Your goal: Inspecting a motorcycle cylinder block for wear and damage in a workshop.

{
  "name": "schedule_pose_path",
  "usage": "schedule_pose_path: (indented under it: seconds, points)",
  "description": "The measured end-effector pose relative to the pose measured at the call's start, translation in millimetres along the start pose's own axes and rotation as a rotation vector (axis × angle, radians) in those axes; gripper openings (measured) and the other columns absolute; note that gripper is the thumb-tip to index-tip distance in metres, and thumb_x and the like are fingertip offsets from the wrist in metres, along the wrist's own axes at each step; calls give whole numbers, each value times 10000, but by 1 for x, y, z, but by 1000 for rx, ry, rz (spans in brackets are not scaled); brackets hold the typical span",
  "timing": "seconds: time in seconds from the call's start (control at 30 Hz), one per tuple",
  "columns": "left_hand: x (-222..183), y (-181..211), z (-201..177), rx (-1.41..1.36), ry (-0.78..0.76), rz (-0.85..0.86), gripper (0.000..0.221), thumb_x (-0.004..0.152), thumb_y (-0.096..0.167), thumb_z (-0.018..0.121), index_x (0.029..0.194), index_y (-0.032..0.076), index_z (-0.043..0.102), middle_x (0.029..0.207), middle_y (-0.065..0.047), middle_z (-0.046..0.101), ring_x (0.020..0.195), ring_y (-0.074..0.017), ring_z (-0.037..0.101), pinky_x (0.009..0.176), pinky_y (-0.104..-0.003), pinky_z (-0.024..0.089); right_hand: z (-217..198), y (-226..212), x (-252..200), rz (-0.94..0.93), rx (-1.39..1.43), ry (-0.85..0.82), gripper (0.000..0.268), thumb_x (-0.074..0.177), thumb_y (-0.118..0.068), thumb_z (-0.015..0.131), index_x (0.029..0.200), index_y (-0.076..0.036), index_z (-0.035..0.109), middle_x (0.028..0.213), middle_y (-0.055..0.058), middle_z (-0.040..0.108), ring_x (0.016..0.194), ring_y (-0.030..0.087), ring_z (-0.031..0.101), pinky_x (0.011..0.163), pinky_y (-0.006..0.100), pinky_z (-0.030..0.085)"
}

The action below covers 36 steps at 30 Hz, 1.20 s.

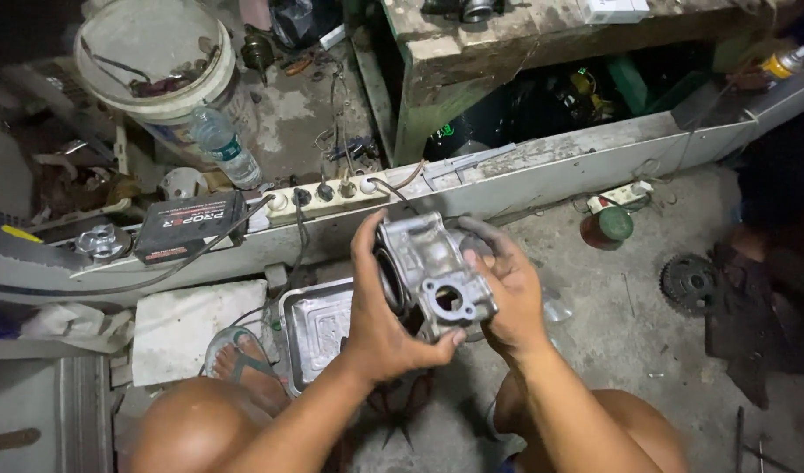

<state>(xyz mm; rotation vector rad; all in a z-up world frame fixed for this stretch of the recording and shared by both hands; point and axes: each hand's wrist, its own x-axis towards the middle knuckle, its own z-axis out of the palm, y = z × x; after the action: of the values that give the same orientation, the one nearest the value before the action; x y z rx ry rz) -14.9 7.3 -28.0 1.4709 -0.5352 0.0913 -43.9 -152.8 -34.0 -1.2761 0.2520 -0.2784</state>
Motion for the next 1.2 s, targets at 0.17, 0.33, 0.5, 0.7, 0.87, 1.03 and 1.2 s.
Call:
schedule_pose_path:
  seconds: [0.17,0.33,0.5,0.7,0.87,1.03,1.2]
  points:
    - [-4,5,-2,194,-34,143,1359,468,356,912,1532,-26,157,1537,-280,279,1449,-478,317,1227,-568,267,-8,0,-5,-1,50,-35,433,976,-89,634,1392,18,584,757,131,728,595,126,672,505,215,517]
    - [-1,12,-3,319,-30,178,1342,485,409,901,1521,-23,164,1556,-274,294,1455,-450,374,1242,-528,327,-17,-8,0,54,40,-196,518,983,-12,577,1495,-25,500,843,106,719,583,47,571,493,151,410]
    - [-5,-21,-1,-230,144,-114,1266,548,486,906,1525,12,255,1339,-195,494,1245,-267,489,1123,-455,374,-11,-7,-3,-153,-274,-243,611,958,62,514,1550,-13,383,1123,223,762,959,239,745,802,384,648]
    - [36,9,-19,-1184,635,-887,687,673,549,664,1217,131,707,1097,-146,749,929,-344,724,856,-519,563,6,-14,-5,-396,-414,-7,450,992,99,515,1438,104,461,1181,287,714,1147,350,699,992,454,559]
    - [27,-12,-23,-1248,480,-777,655,708,578,654,1205,157,718,1061,-135,755,881,-317,724,806,-507,589,-13,-15,4,-147,-149,257,225,1001,-75,641,1187,39,591,902,206,727,832,270,739,728,405,654]
    - [9,-15,-18,-1316,393,-769,536,721,506,684,1153,191,734,1045,-112,771,881,-311,743,803,-489,629,-29,-2,11,-76,22,329,205,1000,-130,679,1028,58,602,737,199,678,629,283,738,553,411,651]
    - [19,12,-18,-778,7,-335,1101,557,555,810,1469,68,429,1292,-98,657,1178,-174,603,1073,-369,482,-34,-8,12,108,157,175,267,1029,-258,630,1056,8,640,649,157,580,578,238,636,518,267,530]
